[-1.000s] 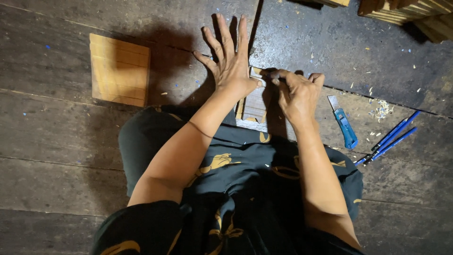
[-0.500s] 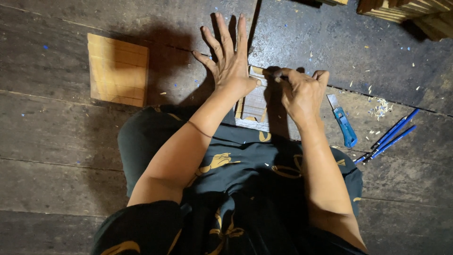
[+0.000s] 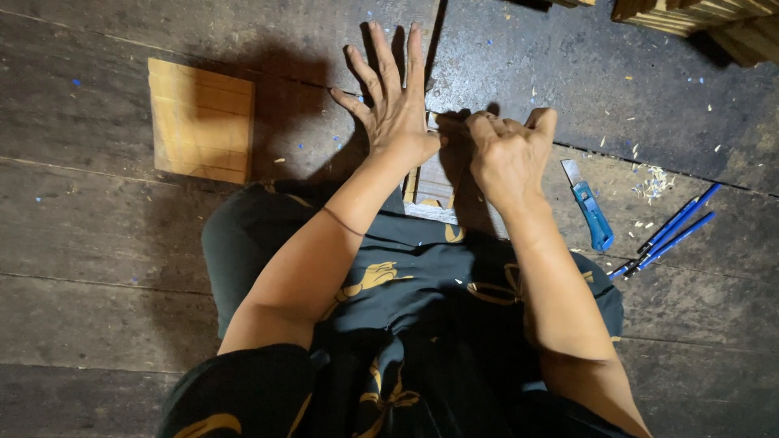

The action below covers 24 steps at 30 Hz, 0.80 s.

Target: Marking and cutting thin wooden strips using a pen and a utility knife while sitting on the floor.

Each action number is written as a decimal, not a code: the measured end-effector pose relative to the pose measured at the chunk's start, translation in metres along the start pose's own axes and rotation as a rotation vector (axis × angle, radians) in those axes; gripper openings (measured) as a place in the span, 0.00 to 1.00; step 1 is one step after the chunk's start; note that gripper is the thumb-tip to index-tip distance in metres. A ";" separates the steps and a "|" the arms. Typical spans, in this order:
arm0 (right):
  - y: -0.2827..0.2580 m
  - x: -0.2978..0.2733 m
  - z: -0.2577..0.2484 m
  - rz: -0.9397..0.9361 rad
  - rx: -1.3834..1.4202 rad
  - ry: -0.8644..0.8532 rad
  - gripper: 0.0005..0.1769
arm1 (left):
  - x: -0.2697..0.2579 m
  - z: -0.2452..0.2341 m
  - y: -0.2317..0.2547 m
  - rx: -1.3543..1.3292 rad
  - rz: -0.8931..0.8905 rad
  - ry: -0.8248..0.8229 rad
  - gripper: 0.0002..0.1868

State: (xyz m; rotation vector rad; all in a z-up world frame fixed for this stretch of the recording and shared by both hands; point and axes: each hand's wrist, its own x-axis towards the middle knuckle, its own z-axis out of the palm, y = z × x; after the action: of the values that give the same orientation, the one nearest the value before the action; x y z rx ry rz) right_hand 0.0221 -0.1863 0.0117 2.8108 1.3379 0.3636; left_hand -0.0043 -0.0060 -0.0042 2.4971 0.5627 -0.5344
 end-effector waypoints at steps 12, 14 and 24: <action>-0.094 -0.090 -0.032 0.372 0.553 0.350 0.08 | 0.002 0.010 -0.001 0.099 0.009 0.023 0.83; -0.104 -0.083 -0.047 0.367 0.599 0.317 0.06 | 0.002 0.008 -0.002 0.100 0.018 0.016 0.81; -0.122 -0.093 -0.022 0.310 0.605 0.349 0.07 | -0.005 -0.001 0.000 0.060 0.011 -0.022 0.69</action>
State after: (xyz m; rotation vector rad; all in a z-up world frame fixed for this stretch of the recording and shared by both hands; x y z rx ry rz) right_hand -0.1327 -0.1820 0.0011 3.6208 1.2176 0.5564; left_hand -0.0084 -0.0068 -0.0008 2.5460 0.5316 -0.5820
